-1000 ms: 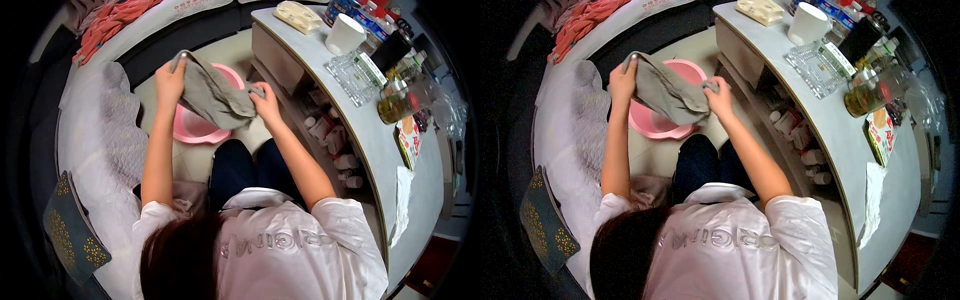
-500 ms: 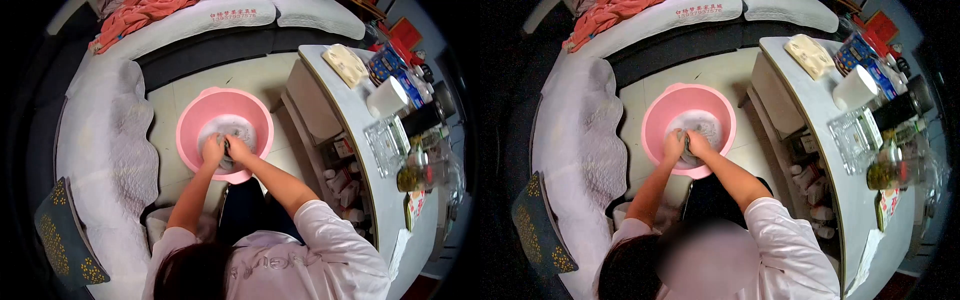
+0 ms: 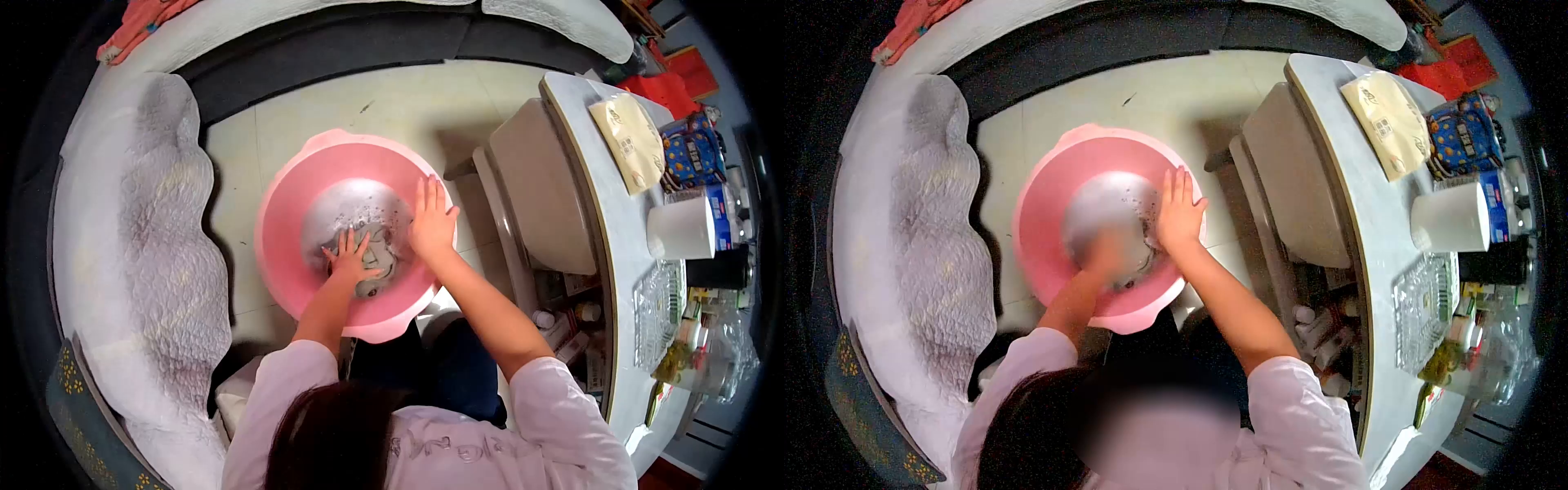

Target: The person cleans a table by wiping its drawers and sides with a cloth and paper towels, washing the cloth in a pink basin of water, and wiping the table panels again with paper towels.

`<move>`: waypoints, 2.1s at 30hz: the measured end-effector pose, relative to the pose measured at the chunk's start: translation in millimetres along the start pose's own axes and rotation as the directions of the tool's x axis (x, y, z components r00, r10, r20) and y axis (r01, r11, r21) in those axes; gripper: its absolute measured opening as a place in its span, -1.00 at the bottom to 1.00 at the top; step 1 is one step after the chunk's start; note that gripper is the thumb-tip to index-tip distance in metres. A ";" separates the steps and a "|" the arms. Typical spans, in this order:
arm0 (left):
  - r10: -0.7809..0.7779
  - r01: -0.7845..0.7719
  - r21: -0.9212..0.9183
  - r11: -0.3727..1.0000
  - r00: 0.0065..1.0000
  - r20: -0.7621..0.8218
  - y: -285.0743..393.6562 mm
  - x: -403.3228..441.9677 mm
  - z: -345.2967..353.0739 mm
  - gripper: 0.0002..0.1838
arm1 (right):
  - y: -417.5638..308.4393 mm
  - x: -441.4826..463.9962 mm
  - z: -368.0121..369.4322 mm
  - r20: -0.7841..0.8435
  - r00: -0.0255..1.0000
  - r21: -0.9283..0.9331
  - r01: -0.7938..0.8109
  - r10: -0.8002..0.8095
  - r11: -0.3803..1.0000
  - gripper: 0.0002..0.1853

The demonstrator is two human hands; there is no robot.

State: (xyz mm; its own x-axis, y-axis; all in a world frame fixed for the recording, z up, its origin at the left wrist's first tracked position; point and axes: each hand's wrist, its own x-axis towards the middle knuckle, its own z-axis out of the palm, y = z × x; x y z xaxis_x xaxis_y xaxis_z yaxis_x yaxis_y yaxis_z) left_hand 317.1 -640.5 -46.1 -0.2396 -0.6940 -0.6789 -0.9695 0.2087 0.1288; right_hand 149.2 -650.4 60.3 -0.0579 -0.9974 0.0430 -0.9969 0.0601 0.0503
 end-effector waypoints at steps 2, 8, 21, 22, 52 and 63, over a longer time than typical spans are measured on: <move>0.019 -0.020 -0.013 1.000 0.999 -0.033 -5.8 23.9 14.6 -0.02 | 11.2 6.7 14.0 -0.014 1.000 0.033 -0.019 0.019 0.999 -0.20; 0.042 -0.066 -0.090 0.994 0.969 -0.244 -8.4 44.5 48.8 -0.37 | 9.1 7.1 0.0 0.025 1.000 0.068 0.004 -0.005 0.998 -0.23; 0.398 -0.481 -0.053 0.875 0.778 -0.487 -4.9 -43.1 -13.2 -0.54 | 21.7 3.3 8.0 -0.142 0.989 0.361 0.024 0.030 0.932 -0.31; 0.460 -0.533 -0.032 0.845 0.758 -0.463 -2.9 -34.7 0.0 -0.51 | 21.7 3.9 7.2 -0.136 0.991 0.354 0.028 0.021 0.935 -0.31; 0.594 -0.601 0.057 0.797 0.763 -0.256 -19.5 -5.4 39.7 -0.29 | 21.8 4.4 9.3 -0.174 0.985 0.330 0.066 -0.008 0.942 -0.29; 0.528 -0.481 0.259 0.837 0.835 -0.156 21.0 38.3 36.8 -0.69 | 22.1 4.8 0.6 -0.150 0.989 0.350 0.065 -0.013 0.934 -0.28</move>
State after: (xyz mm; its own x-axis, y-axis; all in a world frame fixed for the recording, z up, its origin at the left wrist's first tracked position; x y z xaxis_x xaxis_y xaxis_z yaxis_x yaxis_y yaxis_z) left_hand 289.5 -637.4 -96.0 -0.7201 -0.5767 -0.3859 -0.6830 0.6871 0.2478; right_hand 126.8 -653.9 61.0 -0.0365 -0.9808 0.1918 -0.9538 -0.0231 -0.2996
